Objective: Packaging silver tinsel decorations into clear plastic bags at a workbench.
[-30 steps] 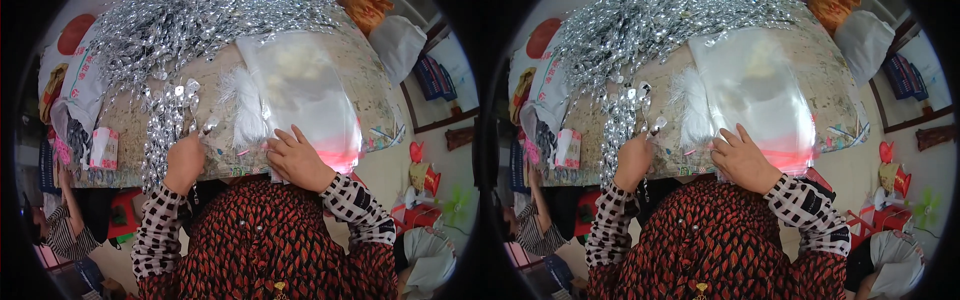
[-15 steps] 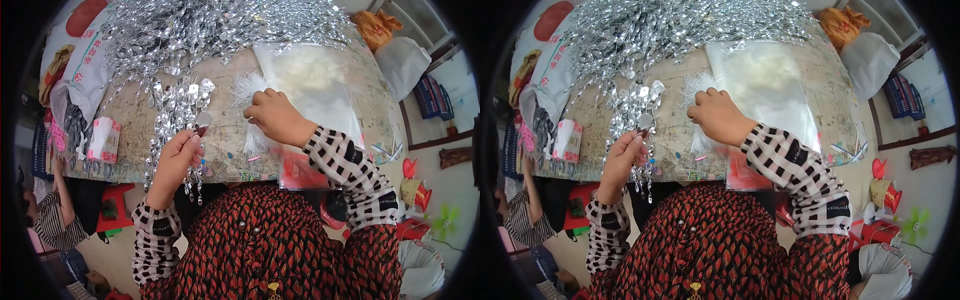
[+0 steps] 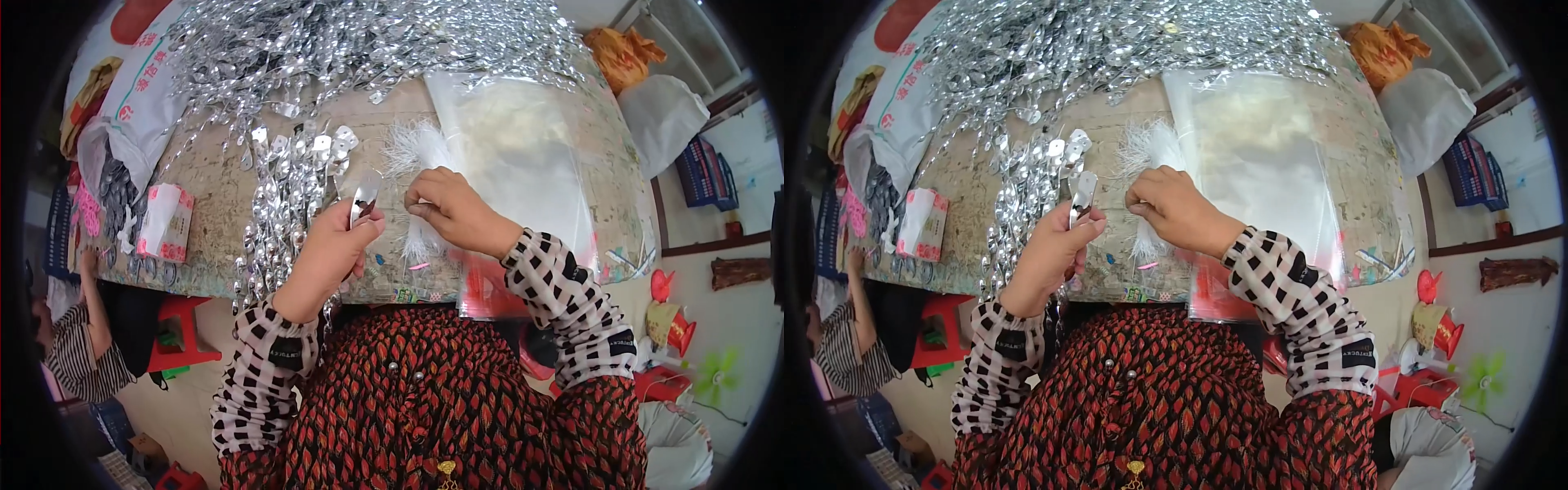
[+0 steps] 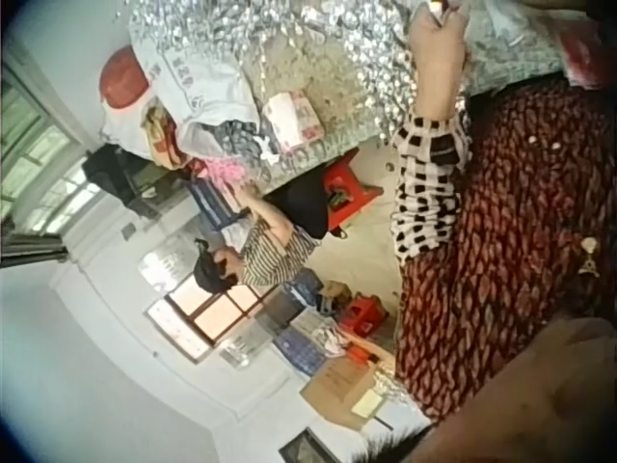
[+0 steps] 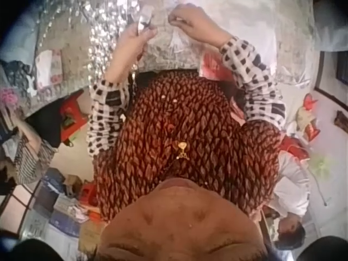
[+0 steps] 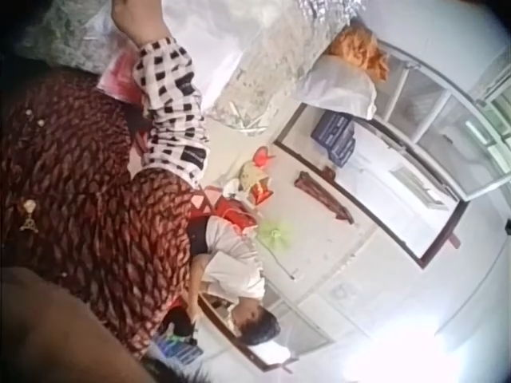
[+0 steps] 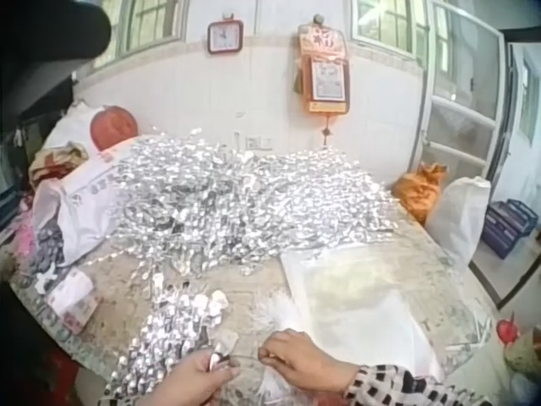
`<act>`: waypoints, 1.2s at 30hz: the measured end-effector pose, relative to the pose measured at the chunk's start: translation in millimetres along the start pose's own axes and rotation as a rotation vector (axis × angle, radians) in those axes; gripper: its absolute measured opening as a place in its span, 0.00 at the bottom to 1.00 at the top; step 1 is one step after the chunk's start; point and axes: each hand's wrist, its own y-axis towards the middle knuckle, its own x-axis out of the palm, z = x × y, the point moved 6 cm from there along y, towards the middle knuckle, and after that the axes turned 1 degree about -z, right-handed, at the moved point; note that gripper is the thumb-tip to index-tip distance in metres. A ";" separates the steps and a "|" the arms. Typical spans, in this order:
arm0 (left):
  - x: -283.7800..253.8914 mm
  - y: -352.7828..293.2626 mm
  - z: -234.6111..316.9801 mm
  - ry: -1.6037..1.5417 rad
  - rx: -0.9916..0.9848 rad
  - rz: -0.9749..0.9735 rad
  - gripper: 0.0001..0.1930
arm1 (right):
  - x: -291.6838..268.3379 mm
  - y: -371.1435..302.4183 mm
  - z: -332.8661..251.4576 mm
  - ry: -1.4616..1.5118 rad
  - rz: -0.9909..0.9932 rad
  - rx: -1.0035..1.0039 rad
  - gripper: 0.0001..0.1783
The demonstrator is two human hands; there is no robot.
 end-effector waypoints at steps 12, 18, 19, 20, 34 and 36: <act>24.4 26.2 -9.4 0.036 -0.095 -0.028 0.12 | -4.8 -10.3 7.1 0.096 0.053 0.052 0.05; 13.4 15.3 -6.4 -0.009 -0.100 0.040 0.10 | -6.8 -8.9 1.9 0.127 0.084 0.068 0.05; 12.9 13.5 -4.3 -0.010 -0.099 0.041 0.10 | -7.2 -9.3 0.8 0.127 0.083 0.066 0.05; 11.9 12.4 -3.1 -0.037 -0.104 0.049 0.10 | -7.3 -10.0 0.9 0.115 0.086 0.066 0.05; -17.2 -6.4 -4.9 -0.098 -0.090 0.110 0.08 | -18.5 -14.3 -8.8 0.127 0.123 0.093 0.04; -19.0 -7.6 -1.4 -0.076 -0.054 0.091 0.08 | -20.0 -16.0 -9.3 0.119 0.112 0.106 0.04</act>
